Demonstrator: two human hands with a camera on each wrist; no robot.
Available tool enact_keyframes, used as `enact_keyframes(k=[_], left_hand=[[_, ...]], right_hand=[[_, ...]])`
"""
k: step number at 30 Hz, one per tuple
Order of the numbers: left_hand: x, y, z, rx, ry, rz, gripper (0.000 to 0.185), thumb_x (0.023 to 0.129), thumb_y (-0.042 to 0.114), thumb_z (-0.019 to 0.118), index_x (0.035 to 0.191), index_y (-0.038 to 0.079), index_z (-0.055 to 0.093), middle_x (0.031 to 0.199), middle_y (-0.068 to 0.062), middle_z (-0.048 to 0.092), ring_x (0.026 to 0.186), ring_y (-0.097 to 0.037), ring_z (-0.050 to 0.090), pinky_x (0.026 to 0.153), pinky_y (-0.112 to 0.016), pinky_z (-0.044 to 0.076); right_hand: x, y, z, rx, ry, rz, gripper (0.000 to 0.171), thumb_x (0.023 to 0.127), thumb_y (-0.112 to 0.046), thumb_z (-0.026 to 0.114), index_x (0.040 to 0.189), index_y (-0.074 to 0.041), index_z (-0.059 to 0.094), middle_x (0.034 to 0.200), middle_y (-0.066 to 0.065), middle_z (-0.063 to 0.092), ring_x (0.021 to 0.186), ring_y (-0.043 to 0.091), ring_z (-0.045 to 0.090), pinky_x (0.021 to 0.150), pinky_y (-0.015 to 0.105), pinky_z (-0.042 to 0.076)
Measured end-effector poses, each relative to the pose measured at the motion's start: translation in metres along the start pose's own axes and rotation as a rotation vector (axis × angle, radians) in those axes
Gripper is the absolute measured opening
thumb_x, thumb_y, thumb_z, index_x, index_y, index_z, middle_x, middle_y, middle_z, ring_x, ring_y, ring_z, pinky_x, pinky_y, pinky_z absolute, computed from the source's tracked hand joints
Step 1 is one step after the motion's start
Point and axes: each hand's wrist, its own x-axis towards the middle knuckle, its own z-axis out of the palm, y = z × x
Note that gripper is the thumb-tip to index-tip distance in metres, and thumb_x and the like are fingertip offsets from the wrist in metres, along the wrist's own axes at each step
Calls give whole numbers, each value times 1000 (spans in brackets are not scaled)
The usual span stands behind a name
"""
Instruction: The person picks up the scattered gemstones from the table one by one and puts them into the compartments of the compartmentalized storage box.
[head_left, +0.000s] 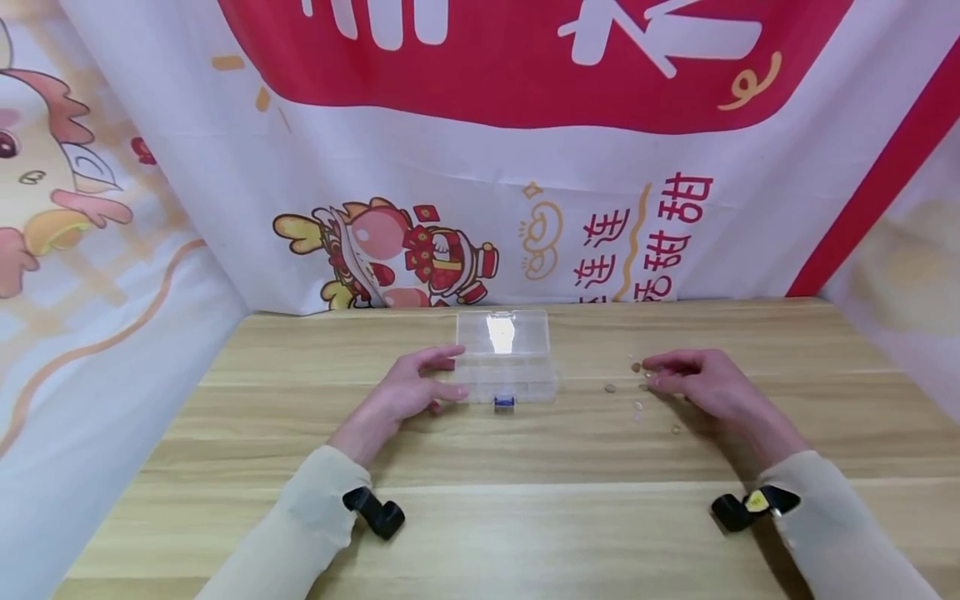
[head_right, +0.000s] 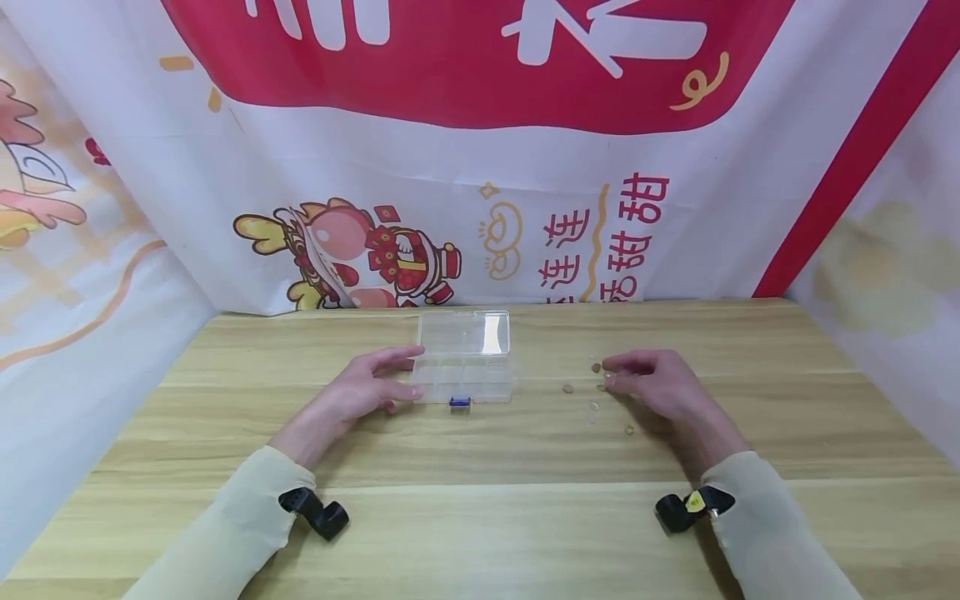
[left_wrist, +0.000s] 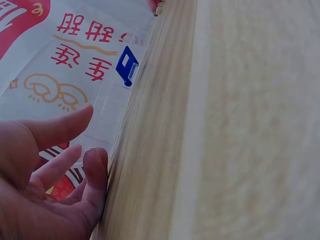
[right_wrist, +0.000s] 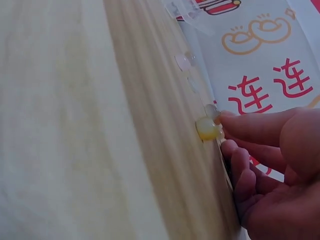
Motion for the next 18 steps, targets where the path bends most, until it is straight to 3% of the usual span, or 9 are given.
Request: enact_keyframes(k=[9,18], left_hand=[[-3,1,1,-16,7,-3,67,89,11,83,150,29,60,154,-8,56,93,-22,63,74,-29,56],[-3,2,1,-2,3,-2,68,90,12,83,150,31,59,154,-7,56,86,-21,63,73,-29,55]], right_hand=[[4,-3,-9,-40,-43,30,48,100,-36,74,140,-9,69,150,19,63,129,27,49,94,33,37],[8,-6,-8,-45,-31,100,43,98,-30,77,135,-9,73,143,18,66,119,26,51,88,29,44]])
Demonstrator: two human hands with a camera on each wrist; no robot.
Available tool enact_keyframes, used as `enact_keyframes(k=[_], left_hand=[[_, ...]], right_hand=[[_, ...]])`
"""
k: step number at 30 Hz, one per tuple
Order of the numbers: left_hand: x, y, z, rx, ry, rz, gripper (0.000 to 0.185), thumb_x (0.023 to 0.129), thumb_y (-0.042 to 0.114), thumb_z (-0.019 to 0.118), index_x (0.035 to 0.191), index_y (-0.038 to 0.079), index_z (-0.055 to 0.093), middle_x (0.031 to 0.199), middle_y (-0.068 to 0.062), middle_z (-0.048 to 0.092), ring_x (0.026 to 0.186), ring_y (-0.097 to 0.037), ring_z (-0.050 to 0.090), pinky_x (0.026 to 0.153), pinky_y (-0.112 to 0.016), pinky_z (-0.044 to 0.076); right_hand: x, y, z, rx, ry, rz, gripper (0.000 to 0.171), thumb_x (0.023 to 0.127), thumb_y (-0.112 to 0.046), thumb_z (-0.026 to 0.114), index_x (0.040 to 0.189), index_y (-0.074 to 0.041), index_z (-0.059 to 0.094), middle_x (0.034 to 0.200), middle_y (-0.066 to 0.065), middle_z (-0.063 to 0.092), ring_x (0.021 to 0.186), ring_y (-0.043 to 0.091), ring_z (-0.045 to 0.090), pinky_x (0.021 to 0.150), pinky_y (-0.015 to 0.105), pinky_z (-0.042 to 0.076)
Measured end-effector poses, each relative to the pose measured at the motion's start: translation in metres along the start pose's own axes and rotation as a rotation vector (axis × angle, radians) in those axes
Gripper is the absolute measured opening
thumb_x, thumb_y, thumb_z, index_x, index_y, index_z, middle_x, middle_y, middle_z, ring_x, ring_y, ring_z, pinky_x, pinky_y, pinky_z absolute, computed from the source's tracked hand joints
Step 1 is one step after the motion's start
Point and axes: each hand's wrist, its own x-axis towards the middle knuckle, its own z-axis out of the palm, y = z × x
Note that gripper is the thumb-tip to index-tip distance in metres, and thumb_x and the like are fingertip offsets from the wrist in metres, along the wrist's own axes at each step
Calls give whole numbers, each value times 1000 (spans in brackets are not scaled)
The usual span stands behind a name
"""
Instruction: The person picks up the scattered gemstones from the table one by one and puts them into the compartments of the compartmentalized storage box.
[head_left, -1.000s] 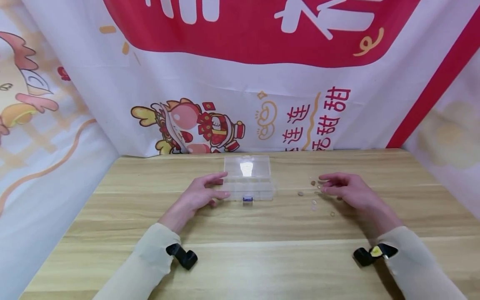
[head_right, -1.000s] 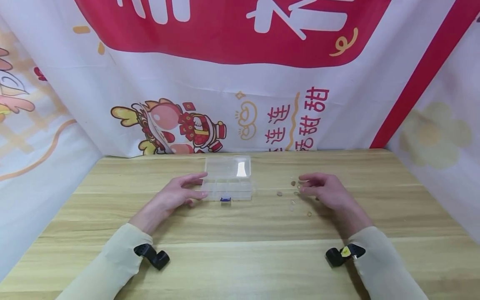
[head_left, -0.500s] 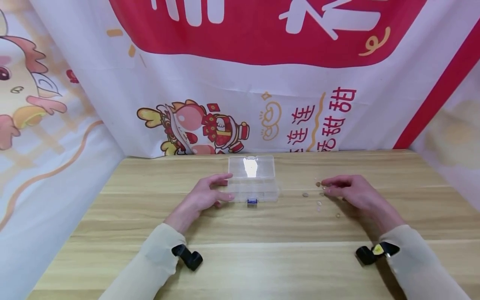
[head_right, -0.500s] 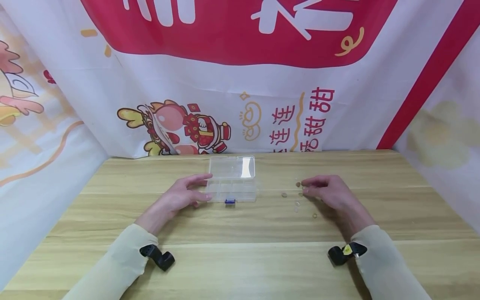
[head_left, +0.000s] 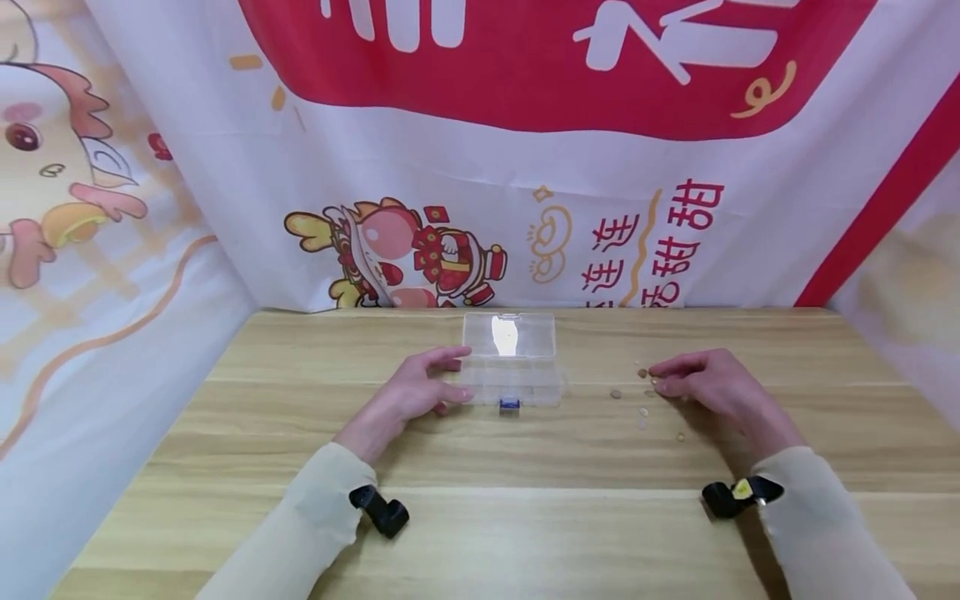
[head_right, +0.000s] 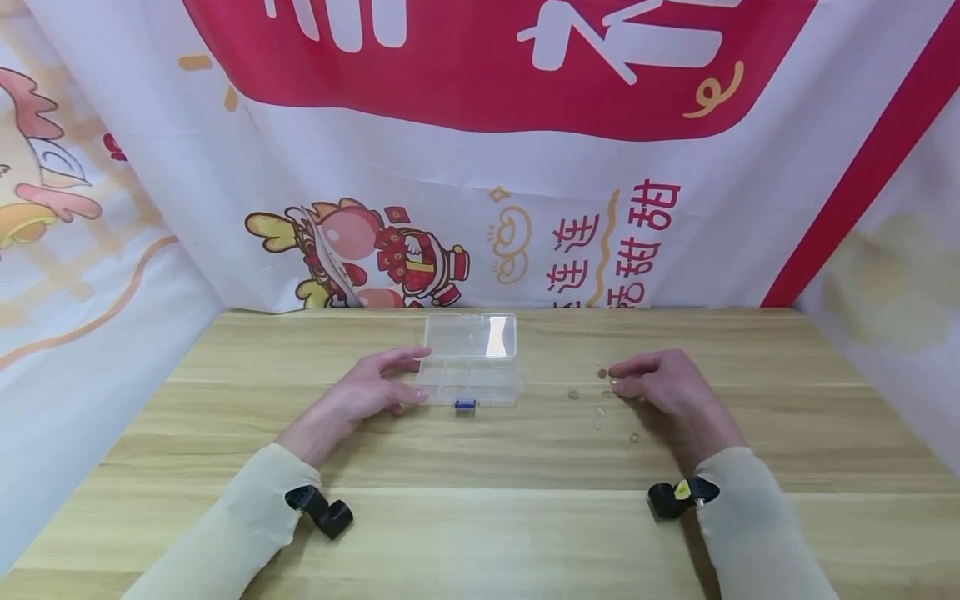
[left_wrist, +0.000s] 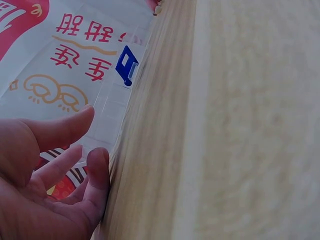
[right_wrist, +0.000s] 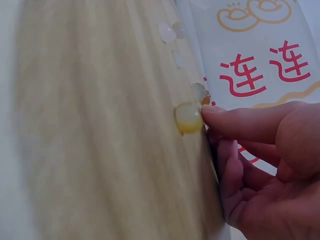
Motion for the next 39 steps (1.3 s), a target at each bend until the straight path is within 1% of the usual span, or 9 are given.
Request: enact_keyframes(k=[4,8,16,20,25,28,32,35,39], left_hand=[[1,2,2,3,-9,8,68,90,13,83,151,31,59,154,-8,56,85,-21,63,73,-28,55],[1,2,5,-8,-6,1,69,88,11,84,150,31,60,153,-6,56,85,-21,63,73,-28,55],[2,6,7,-6,-22,3,67,90,13,83,150,33,59,154,-4,56,91,-23,63,73,-29,55],[2,8,7,-9,-24,2,69,89,13,84,149,34,60,154,-3,56,90,-23,63,74,-29,55],[1,9,6,2,-23,-6,68,89,14,84,149,35,60,154,-3,55,90,-22,63,75,-29,56],[1,8,5,9,-16,-16,69,89,13,84,149,35,60,154,-4,55,91,-23,64,75,-29,56],[1,8,3,18,-17,-20,68,90,14,83,150,35,59,154,-3,55,98,-23,64,78,-29,56],[1,7,2,20,-23,-12,69,90,15,83,151,34,58,154,-5,55,100,-24,64,79,-29,56],[0,4,0,13,-17,-13,70,90,14,84,152,33,58,154,-6,55,94,-24,64,77,-29,56]], right_hand=[[-1,-3,-3,-39,30,31,39,97,-28,78,131,-10,75,139,20,67,114,28,53,84,30,46],[0,-5,-4,-87,53,51,35,96,-27,80,126,-11,77,135,20,70,111,30,55,83,32,46],[-3,-7,-10,-180,48,10,28,96,-27,79,115,-7,77,115,14,72,102,28,57,78,31,46],[-3,-9,-11,-184,40,4,26,96,-26,79,111,-6,75,110,12,69,100,28,55,78,32,46],[-3,-13,-10,-152,21,-3,27,99,-28,76,114,-6,73,111,11,69,98,27,56,77,31,49],[-2,-16,-7,-114,13,-30,30,99,-31,75,117,-7,73,112,11,69,98,27,57,77,31,50],[-2,-23,-4,-85,28,-86,31,100,-33,73,119,-8,70,113,10,68,101,26,56,81,33,47],[-2,-29,0,-65,51,-159,30,101,-32,73,120,-8,69,111,12,68,100,24,58,80,33,48],[0,-40,10,-6,55,-257,28,101,-27,73,117,-5,68,106,13,70,94,22,63,77,31,54]])
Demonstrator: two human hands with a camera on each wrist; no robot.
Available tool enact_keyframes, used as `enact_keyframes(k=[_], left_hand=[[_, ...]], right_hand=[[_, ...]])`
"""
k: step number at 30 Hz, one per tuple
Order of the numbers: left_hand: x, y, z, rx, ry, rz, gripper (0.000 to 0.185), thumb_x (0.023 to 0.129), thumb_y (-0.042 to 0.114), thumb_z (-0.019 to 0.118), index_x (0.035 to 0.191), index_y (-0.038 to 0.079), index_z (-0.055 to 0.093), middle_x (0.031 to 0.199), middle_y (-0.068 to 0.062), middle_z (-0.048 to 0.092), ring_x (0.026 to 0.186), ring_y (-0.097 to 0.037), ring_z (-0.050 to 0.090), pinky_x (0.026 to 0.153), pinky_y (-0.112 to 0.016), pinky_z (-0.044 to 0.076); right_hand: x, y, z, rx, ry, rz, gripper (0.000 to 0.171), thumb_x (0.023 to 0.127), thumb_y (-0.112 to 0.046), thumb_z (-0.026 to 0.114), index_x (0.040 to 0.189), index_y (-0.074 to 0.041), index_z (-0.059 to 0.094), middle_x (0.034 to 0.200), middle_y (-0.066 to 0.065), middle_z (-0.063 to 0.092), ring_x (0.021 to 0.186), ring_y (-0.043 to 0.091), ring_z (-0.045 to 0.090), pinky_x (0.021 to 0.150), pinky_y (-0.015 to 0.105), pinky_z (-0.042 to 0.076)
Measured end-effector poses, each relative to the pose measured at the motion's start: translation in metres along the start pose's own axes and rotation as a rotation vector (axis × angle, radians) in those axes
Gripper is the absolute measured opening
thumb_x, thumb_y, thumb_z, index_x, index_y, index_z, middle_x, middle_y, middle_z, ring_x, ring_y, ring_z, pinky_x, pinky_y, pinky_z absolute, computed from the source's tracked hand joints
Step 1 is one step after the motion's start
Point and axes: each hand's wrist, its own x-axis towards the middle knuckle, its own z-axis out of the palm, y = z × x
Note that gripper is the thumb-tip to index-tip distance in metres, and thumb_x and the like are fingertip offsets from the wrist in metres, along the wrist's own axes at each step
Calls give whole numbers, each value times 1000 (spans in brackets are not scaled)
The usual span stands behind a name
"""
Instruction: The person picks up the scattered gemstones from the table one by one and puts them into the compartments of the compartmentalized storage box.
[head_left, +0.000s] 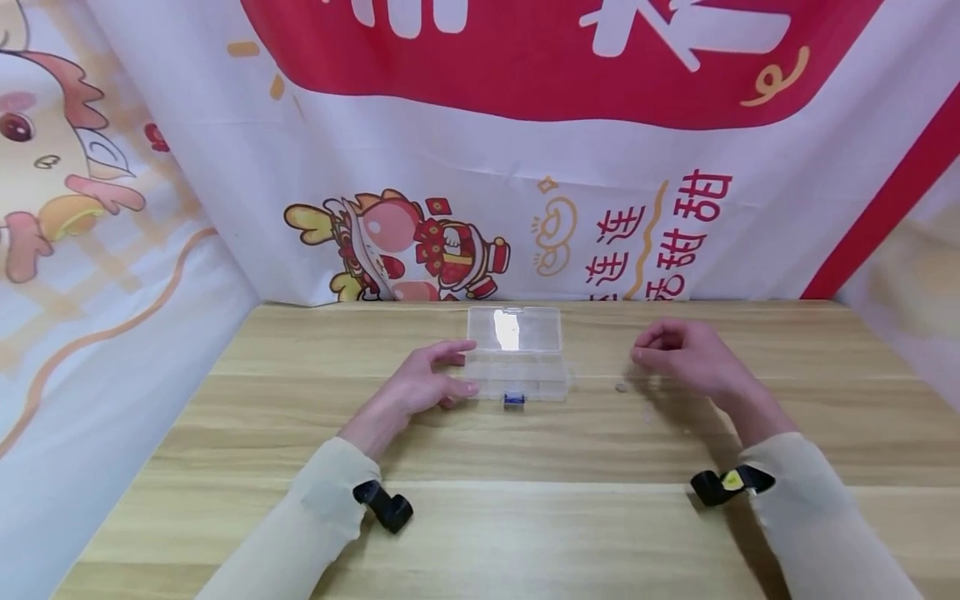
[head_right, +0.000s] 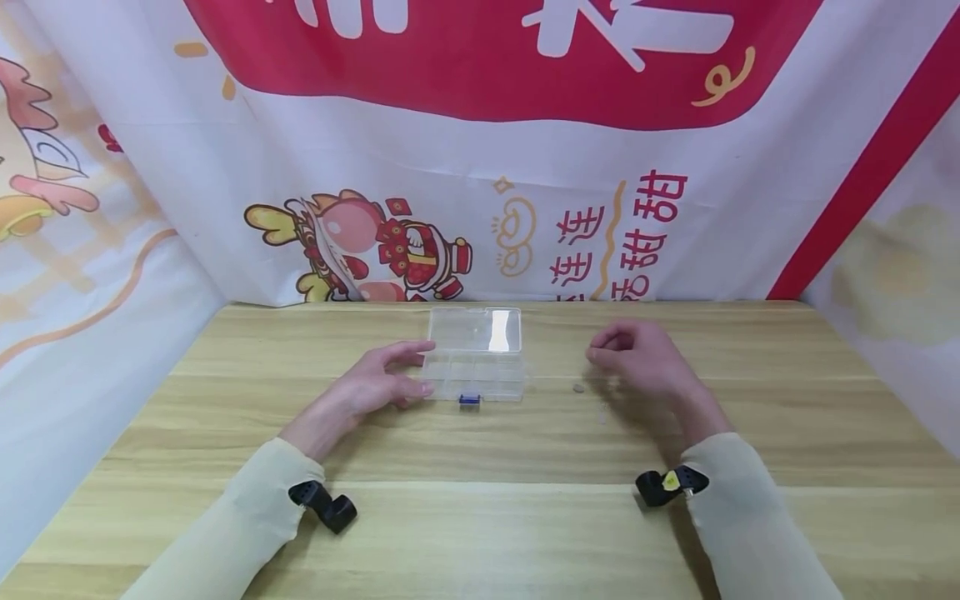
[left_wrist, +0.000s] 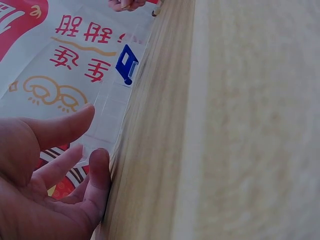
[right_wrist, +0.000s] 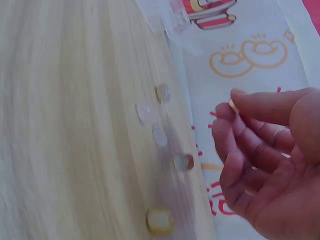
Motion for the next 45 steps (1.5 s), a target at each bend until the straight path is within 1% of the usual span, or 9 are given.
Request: enact_keyframes(k=[4,8,15,21,28,32,35,39,45], left_hand=[[0,0,0,-9,7,-2,71,91,13,83,153,35,56,153,-5,56,93,-23,64,77,-29,56],[1,1,1,-10,2,5,71,92,14,82,154,33,54,152,-7,55,96,-23,64,77,-28,56],[3,-2,1,-6,-4,8,71,91,15,83,154,30,55,153,-8,56,98,-23,65,78,-29,56],[2,-3,2,-6,-8,22,70,90,14,84,153,28,55,152,-10,56,99,-23,65,79,-29,57],[0,-2,1,4,-3,25,67,92,16,83,153,27,56,153,-10,56,98,-24,66,80,-29,57],[1,-2,0,4,-4,33,68,91,15,83,153,26,56,153,-10,56,97,-23,66,81,-29,57],[2,-2,0,2,-1,31,70,89,14,84,152,27,57,152,-9,57,96,-24,67,81,-30,58],[2,-1,0,-5,11,22,70,88,13,85,151,29,58,151,-6,58,95,-24,67,80,-30,58],[0,-2,0,-6,10,27,69,89,12,84,152,27,57,151,-8,57,95,-24,67,79,-30,58]], right_hand=[[2,-9,7,30,8,-46,24,101,-23,73,116,-5,69,106,13,71,93,20,65,79,32,56],[2,-14,11,41,26,-60,25,100,-22,74,118,-5,71,108,14,72,92,16,65,78,31,57],[5,-23,20,80,21,-12,31,99,-26,77,121,-6,73,113,12,74,97,20,66,83,34,58],[14,-32,29,81,6,-47,31,96,-24,80,121,-6,76,111,11,77,95,17,70,88,37,58],[23,-50,43,115,-30,-28,29,95,-21,80,120,-7,77,109,10,78,96,20,72,90,42,57],[27,-51,52,124,-25,-18,24,96,-18,79,118,-9,79,110,10,78,97,21,71,90,42,58],[27,-50,57,109,-21,3,20,98,-17,77,117,-12,79,114,9,76,100,22,68,89,39,57],[28,-49,60,111,-24,23,20,99,-17,75,118,-13,79,118,9,75,104,24,65,88,35,54],[29,-50,65,103,-41,32,21,98,-17,75,118,-13,80,116,9,75,101,25,63,85,34,52]])
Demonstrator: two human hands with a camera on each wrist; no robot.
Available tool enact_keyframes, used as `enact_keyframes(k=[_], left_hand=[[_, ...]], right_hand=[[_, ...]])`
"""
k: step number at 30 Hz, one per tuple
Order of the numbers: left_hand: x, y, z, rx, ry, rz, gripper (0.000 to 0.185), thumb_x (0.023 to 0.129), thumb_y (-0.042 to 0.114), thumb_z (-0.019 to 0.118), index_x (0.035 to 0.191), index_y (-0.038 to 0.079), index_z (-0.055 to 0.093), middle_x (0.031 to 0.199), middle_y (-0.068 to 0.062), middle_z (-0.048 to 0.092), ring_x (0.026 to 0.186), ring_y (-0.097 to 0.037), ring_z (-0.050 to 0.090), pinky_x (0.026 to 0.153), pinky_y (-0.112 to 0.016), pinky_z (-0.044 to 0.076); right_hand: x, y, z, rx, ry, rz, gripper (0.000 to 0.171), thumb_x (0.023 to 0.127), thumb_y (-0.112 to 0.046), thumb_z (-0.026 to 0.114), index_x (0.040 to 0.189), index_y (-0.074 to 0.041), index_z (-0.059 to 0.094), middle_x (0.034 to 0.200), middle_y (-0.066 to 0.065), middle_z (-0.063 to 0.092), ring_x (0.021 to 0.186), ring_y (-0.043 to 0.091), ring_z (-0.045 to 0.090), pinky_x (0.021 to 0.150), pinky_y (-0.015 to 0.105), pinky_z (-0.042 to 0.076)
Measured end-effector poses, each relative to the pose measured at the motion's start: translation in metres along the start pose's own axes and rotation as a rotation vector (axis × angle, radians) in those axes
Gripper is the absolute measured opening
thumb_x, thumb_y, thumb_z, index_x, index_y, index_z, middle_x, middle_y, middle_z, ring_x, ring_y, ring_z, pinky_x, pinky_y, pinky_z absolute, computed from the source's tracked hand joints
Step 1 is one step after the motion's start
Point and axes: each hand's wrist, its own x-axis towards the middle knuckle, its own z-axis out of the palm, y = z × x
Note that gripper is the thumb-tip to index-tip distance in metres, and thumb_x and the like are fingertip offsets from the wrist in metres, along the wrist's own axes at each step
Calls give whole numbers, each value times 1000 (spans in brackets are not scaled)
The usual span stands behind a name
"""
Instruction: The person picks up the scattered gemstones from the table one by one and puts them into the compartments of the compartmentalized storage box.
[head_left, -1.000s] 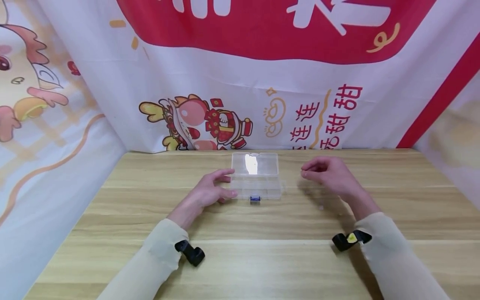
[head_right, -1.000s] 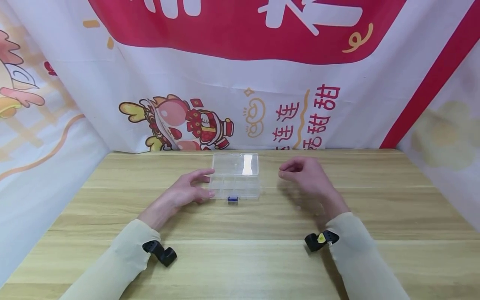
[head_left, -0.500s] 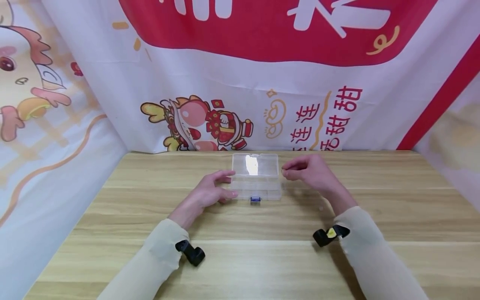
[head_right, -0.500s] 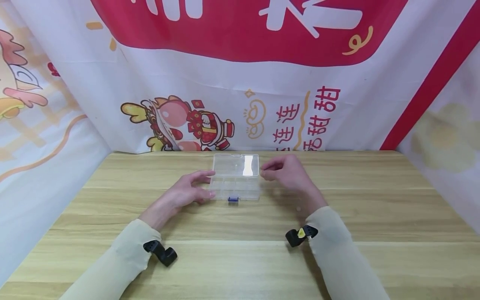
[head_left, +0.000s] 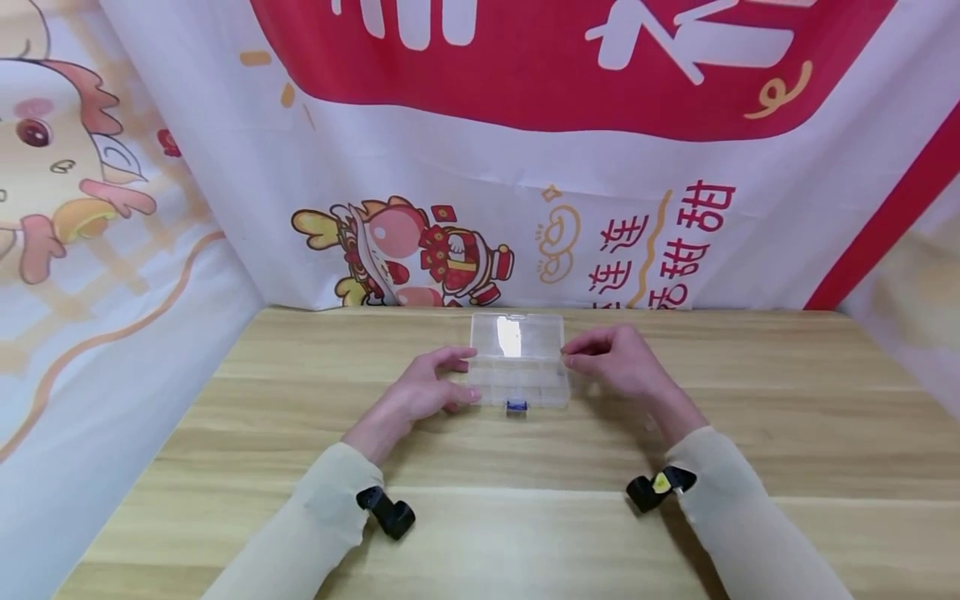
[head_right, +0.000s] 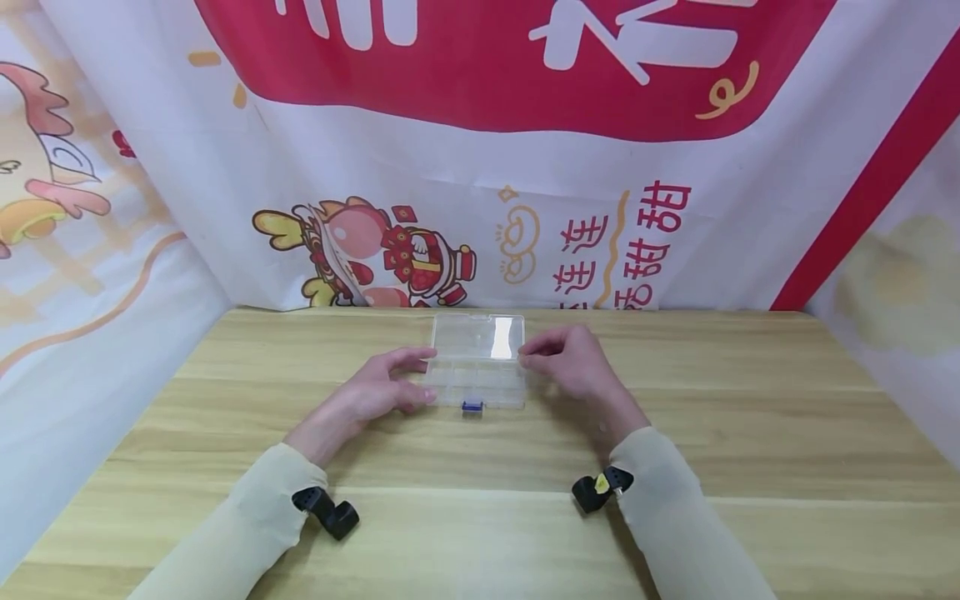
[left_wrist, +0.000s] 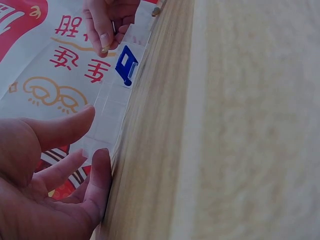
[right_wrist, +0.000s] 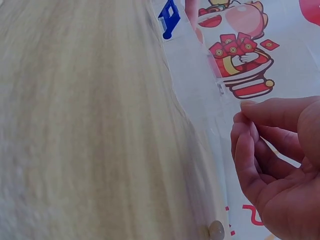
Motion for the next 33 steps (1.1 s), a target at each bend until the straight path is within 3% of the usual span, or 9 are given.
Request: enact_keyframes(k=[33], left_hand=[[0,0,3,-10,15,-17,70,88,11,84,151,28,58,149,-6,58,91,-23,67,78,-30,58]], right_hand=[[3,5,9,-56,-19,26,16,97,-16,76,113,-14,80,111,8,73,97,23,61,81,32,51]])
